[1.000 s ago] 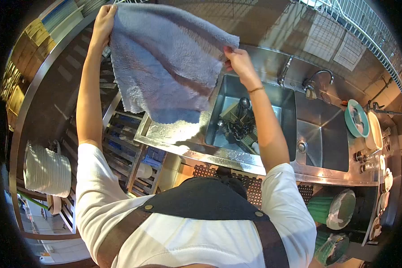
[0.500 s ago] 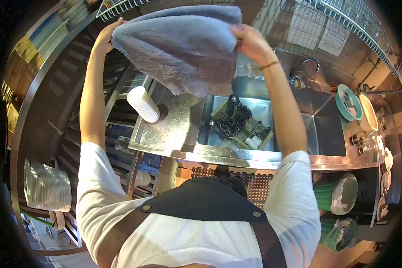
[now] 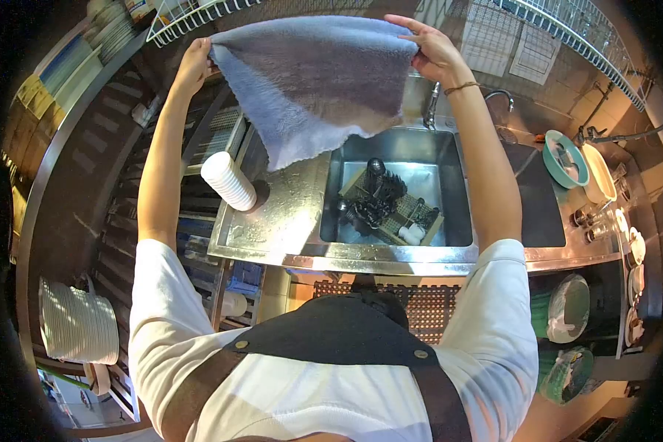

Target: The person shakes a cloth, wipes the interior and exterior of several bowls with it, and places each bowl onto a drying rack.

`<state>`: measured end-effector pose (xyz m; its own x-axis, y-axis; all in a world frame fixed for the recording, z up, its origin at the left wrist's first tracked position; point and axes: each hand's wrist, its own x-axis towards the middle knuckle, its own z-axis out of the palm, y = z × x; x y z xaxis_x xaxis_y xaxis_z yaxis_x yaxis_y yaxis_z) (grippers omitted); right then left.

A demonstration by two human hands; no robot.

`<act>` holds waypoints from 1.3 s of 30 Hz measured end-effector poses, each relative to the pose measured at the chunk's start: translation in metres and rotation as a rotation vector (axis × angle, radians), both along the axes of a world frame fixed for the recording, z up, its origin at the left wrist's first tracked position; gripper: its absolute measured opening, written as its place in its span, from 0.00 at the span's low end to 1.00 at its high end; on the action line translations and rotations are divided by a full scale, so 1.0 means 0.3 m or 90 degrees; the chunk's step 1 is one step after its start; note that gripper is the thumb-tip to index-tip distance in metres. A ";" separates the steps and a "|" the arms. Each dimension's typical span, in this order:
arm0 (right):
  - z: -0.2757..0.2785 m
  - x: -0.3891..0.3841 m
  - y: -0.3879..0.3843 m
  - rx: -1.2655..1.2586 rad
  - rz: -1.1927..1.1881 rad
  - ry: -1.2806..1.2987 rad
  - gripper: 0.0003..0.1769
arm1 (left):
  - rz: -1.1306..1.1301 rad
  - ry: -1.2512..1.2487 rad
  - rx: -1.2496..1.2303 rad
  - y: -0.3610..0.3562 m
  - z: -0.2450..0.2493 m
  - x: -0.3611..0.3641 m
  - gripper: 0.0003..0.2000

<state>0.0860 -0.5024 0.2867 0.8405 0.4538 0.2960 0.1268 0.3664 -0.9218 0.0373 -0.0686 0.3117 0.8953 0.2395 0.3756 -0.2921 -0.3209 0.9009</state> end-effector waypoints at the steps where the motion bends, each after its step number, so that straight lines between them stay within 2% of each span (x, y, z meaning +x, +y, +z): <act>1: 0.016 0.009 -0.012 -0.002 -0.005 -0.003 0.21 | -0.014 -0.007 -0.082 -0.024 0.017 -0.008 0.11; 3: 0.030 0.054 -0.050 -0.029 0.100 -0.177 0.24 | -0.032 0.001 -0.101 -0.016 0.036 0.003 0.11; 5: 0.057 0.044 -0.062 -0.042 0.124 -0.199 0.22 | -0.051 0.036 -0.074 0.003 0.069 0.015 0.12; 6: 0.074 -0.018 -0.005 -0.034 -0.012 -0.215 0.20 | -0.134 0.013 -0.110 0.021 0.083 0.015 0.16; 7: 0.082 -0.053 0.025 -0.026 -0.147 -0.229 0.19 | -0.143 0.020 -0.147 0.000 0.115 -0.017 0.18; 8: 0.055 -0.006 0.017 -0.097 -0.124 -0.221 0.17 | -0.193 0.012 -0.137 0.005 0.137 -0.028 0.19; 9: 0.049 0.037 0.002 -0.096 -0.124 -0.220 0.17 | -0.242 0.005 -0.128 0.014 0.151 -0.040 0.19; 12: 0.083 0.052 -0.023 -0.007 -0.156 -0.194 0.14 | -0.187 -0.020 -0.144 0.025 0.173 -0.047 0.18; 16: 0.143 0.006 0.002 -0.063 -0.169 -0.252 0.14 | -0.164 -0.059 -0.066 0.083 0.187 -0.017 0.15; 17: 0.177 -0.037 0.005 -0.093 -0.185 -0.260 0.18 | -0.165 -0.060 -0.067 0.111 0.191 -0.001 0.15; 19: 0.221 -0.114 0.005 -0.153 -0.216 -0.274 0.29 | -0.147 -0.051 0.034 0.138 0.200 0.006 0.14; 21: 0.226 -0.121 0.001 -0.137 -0.200 -0.308 0.27 | -0.147 -0.058 0.056 0.126 0.208 -0.007 0.13; 24: 0.246 -0.115 0.010 -0.175 -0.246 -0.269 0.27 | -0.158 -0.060 0.058 0.099 0.219 -0.030 0.13; 27: 0.262 -0.122 0.021 -0.143 -0.272 -0.296 0.24 | -0.184 -0.045 -0.004 0.076 0.225 -0.047 0.13; 29: 0.273 -0.093 0.028 -0.099 -0.332 -0.234 0.20 | -0.137 -0.085 -0.017 0.062 0.219 -0.053 0.12; 32: 0.239 0.016 0.028 -0.100 -0.337 -0.247 0.17 | -0.097 -0.127 -0.011 0.097 0.218 -0.017 0.11; 39: 0.222 0.045 0.038 -0.130 -0.358 -0.267 0.20 | -0.063 -0.168 0.001 0.104 0.197 -0.008 0.11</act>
